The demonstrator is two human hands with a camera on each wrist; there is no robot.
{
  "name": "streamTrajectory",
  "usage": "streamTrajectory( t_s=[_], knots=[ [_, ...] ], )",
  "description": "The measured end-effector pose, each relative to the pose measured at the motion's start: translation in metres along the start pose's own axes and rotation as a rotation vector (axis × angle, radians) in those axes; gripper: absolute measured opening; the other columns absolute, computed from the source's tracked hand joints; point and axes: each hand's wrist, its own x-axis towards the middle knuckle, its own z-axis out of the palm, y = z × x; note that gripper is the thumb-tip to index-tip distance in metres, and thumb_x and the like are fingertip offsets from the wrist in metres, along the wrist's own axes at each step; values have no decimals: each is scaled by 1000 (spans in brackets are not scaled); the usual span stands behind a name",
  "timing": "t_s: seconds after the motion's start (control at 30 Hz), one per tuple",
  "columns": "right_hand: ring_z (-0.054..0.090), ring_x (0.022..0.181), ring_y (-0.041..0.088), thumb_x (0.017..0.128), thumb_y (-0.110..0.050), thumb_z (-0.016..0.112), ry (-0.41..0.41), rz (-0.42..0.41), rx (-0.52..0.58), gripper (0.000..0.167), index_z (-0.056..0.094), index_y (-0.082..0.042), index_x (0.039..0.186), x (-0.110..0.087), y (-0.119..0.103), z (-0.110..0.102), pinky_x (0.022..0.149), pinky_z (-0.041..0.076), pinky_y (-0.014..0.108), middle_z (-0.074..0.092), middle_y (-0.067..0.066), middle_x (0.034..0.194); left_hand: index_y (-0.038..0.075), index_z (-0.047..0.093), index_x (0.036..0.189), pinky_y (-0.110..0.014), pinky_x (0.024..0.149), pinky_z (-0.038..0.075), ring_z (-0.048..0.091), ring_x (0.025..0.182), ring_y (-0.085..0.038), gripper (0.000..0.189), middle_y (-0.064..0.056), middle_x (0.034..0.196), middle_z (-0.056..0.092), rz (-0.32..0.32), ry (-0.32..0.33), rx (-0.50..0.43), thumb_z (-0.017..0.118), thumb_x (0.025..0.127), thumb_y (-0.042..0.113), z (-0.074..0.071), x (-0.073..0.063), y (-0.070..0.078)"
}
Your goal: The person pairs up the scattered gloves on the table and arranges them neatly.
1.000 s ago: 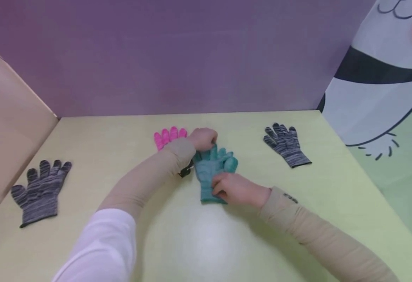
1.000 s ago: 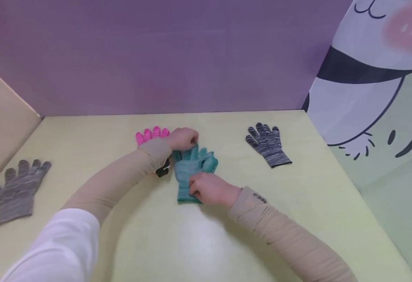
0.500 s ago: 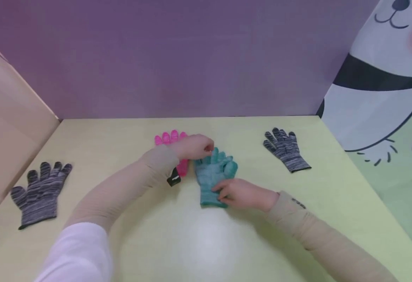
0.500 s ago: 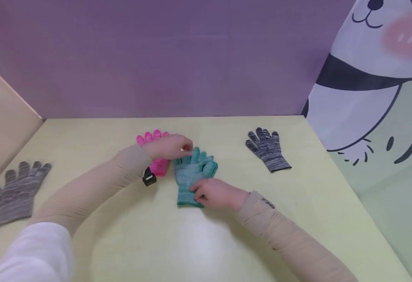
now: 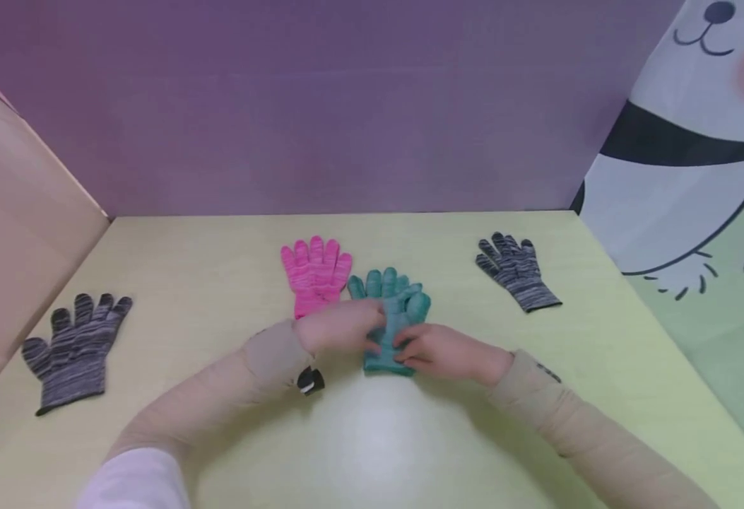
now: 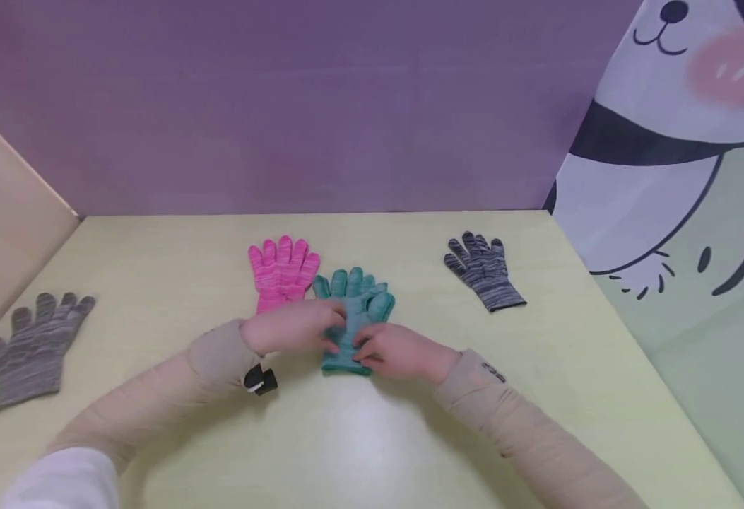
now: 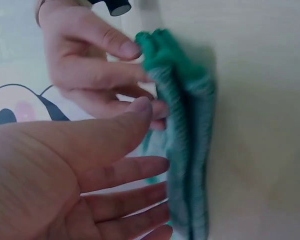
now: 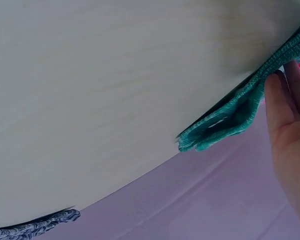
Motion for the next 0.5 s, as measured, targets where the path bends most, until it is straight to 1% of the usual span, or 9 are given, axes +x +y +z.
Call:
streamTrajectory(
  t_s=[0.1, 0.17, 0.23, 0.3, 0.37, 0.43, 0.5],
  knots=[
    [64, 102, 26, 85, -5, 64, -11, 41, 60, 17, 71, 1, 100, -2, 0, 1, 91, 52, 33, 67, 15, 109, 6, 68, 90, -23, 71, 45, 47, 77, -12, 26, -1, 86, 55, -12, 30, -10, 76, 80, 28, 9, -3, 1],
    [63, 105, 29, 86, -5, 63, -30, 76, 119, 20, 69, 1, 103, -3, 1, -1, 93, 51, 36, 67, 15, 112, 6, 67, 88, -25, 72, 46, 49, 78, -12, 27, 0, 86, 56, -26, 60, -14, 78, 77, 29, 14, -4, 2],
    [63, 107, 28, 88, -7, 62, -51, 138, 185, 21, 69, 0, 106, -4, 4, -6, 94, 50, 38, 67, 14, 113, 6, 66, 87, -26, 73, 47, 50, 79, -13, 29, -1, 88, 56, -41, 79, -25, 80, 75, 28, 17, -4, 3],
    [64, 104, 27, 89, -9, 61, -40, 252, 237, 21, 69, 0, 107, -4, 11, -12, 92, 51, 38, 69, 13, 110, 6, 65, 86, -27, 74, 47, 51, 80, -14, 30, -2, 89, 57, -51, 85, -26, 81, 74, 29, 18, -3, 3],
    [65, 99, 26, 90, -11, 60, -2, 418, 265, 22, 69, -1, 107, -3, 21, -20, 88, 52, 38, 70, 12, 107, 6, 64, 87, -26, 74, 47, 50, 80, -13, 31, -1, 89, 56, -60, 80, -20, 81, 74, 29, 18, -2, 4],
    [65, 94, 25, 91, -13, 60, 62, 596, 263, 21, 69, 0, 106, -3, 33, -28, 83, 53, 39, 70, 13, 104, 7, 64, 88, -26, 72, 47, 49, 79, -13, 32, 0, 88, 54, -66, 73, -8, 81, 74, 30, 17, -1, 5],
    [64, 92, 27, 91, -12, 59, 116, 739, 254, 23, 68, 1, 107, -2, 45, -34, 81, 52, 40, 69, 16, 104, 7, 64, 89, -25, 71, 46, 48, 79, -13, 33, 0, 88, 53, -69, 73, 1, 81, 74, 30, 16, 0, 5]
  ],
)
